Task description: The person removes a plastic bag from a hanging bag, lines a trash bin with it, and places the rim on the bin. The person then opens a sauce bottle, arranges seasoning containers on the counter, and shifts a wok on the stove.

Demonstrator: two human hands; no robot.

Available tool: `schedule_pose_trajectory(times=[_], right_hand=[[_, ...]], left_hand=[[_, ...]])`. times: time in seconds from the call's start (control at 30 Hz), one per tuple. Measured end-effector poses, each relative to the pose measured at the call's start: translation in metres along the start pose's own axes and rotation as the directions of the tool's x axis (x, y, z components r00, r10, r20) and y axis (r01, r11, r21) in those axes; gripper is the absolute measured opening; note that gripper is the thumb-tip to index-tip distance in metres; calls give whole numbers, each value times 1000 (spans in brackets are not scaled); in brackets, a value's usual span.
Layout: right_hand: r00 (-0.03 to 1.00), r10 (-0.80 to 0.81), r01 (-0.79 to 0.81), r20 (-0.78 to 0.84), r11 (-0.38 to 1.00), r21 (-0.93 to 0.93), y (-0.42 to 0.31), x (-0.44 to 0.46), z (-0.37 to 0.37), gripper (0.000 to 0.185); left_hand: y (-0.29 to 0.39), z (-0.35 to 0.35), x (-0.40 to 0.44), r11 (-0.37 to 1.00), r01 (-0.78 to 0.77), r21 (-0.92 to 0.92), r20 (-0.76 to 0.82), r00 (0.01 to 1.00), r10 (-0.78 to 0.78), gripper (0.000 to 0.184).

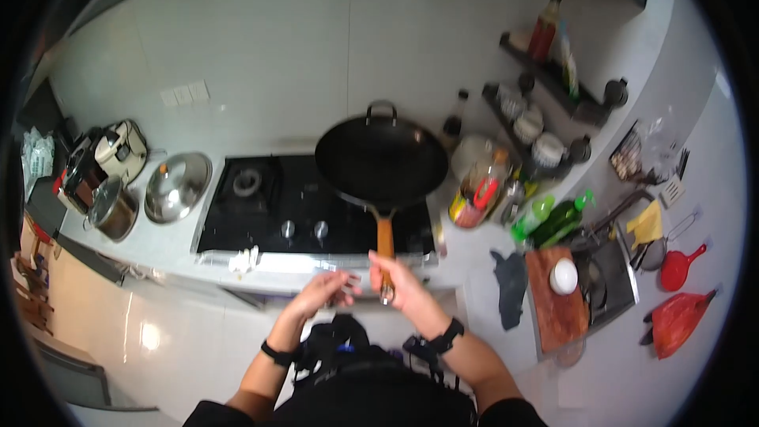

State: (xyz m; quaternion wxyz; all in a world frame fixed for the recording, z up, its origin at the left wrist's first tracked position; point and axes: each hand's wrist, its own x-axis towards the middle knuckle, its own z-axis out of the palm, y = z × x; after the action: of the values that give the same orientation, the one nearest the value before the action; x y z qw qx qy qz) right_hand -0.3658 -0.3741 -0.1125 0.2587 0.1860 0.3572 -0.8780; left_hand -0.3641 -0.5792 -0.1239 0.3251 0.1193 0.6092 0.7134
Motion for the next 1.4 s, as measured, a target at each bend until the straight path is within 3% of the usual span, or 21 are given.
schedule_pose_trajectory(times=[0.17, 0.37, 0.77, 1.03, 1.2, 1.27, 1.4], right_hand=[[993, -117, 117, -26, 993, -11, 9, -2, -4, 14], [987, -161, 161, 7, 986, -40, 18, -4, -18, 18], [987, -149, 149, 66, 989, 6, 1, -3, -10, 14], [987, -129, 134, 95, 990, -46, -6, 5, -18, 20], [988, -82, 67, 131, 991, 117, -11, 3, -20, 16], [990, -79, 68, 117, 993, 93, -13, 2, -21, 18], [968, -250, 245, -29, 961, -126, -12, -5, -25, 25]], left_hand=[[1, 1, -4, 1000, 15, -14, -16, 1000, -15, 36], [-4, 3, -11, 999, 49, -24, -63, 997, -50, 35], [-19, 21, -42, 994, 109, -11, -257, 960, -109, 37], [-48, 33, -96, 993, 31, -110, -423, 903, -75, 38], [-52, 15, -146, 994, 48, -100, -532, 841, -94, 39], [-57, 0, -159, 993, 48, -103, -549, 830, -98, 39], [-68, -30, -185, 994, 9, -112, -576, 814, -72, 38]])
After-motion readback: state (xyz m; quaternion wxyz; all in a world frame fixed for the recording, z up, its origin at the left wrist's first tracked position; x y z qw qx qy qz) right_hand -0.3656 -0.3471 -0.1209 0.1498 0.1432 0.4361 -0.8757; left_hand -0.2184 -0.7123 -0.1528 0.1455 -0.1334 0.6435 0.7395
